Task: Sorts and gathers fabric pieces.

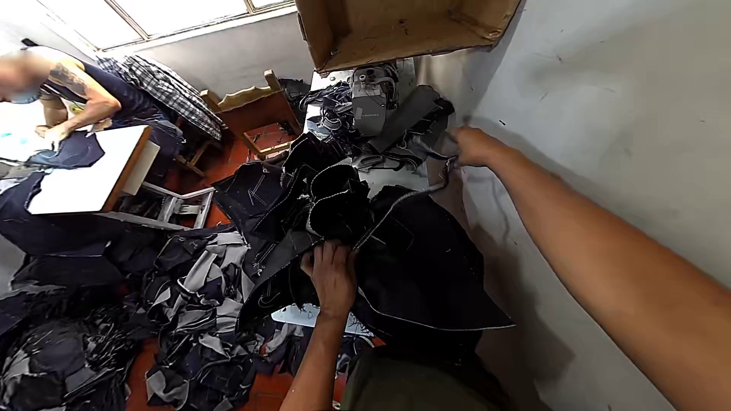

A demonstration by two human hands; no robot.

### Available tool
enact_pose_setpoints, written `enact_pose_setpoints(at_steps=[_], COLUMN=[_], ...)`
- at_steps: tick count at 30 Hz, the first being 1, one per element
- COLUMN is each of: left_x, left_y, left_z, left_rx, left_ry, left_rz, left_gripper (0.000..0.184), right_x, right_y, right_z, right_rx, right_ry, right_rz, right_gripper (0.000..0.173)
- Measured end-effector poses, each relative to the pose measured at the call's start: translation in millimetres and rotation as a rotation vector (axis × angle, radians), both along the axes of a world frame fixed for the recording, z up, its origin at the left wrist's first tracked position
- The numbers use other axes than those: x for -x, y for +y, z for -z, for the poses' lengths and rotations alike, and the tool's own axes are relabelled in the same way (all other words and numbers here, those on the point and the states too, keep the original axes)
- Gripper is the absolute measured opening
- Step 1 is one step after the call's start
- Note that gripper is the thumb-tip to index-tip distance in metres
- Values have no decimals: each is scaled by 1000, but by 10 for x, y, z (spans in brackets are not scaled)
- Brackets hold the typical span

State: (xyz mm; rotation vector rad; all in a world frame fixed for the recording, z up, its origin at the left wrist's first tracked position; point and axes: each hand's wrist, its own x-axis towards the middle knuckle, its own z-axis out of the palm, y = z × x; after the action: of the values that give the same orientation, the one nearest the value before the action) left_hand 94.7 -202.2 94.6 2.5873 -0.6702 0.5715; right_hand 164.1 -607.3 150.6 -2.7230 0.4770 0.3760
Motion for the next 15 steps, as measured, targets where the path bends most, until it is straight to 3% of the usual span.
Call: enact_pose_setpoints(at_steps=[2,4,5,7,8,10,12,13,15], left_x=[3,-7,-8,1,11,15,28,37,40], left_y=[-17,-27,-34,-35,-29,-25,-25,-20,-24], left_z=[-3,-5,-11,-22,-22,-11,12,22,52], left_rx=[-18,-26,-26,-31,-36,-37,-31,-31,-24], left_ry=[-1,6,12,19,18,11,6,3,-23], left_rz=[-6,-13,-18,-28,-31,-26,-22,-23,-33], left_gripper=[27,28,27,26,25,26,27,27,28], right_x=[203,487,624,768,767,677,575,543,462], right_y=[346,952,1240,1604,1690,1764,1771,1764,1799], right_z=[-207,-305,-296,-170,-66,194,454,542,554], right_rx=[99,84,94,167,168,73,-5,-39,-147], right_ry=[-65,-234,-217,-13,7,-161,-343,-440,-677], right_rz=[44,-84,-170,-285,-303,-323,-378,-392,-376], right_gripper=[64,53,58,84,86,67,24,14,13])
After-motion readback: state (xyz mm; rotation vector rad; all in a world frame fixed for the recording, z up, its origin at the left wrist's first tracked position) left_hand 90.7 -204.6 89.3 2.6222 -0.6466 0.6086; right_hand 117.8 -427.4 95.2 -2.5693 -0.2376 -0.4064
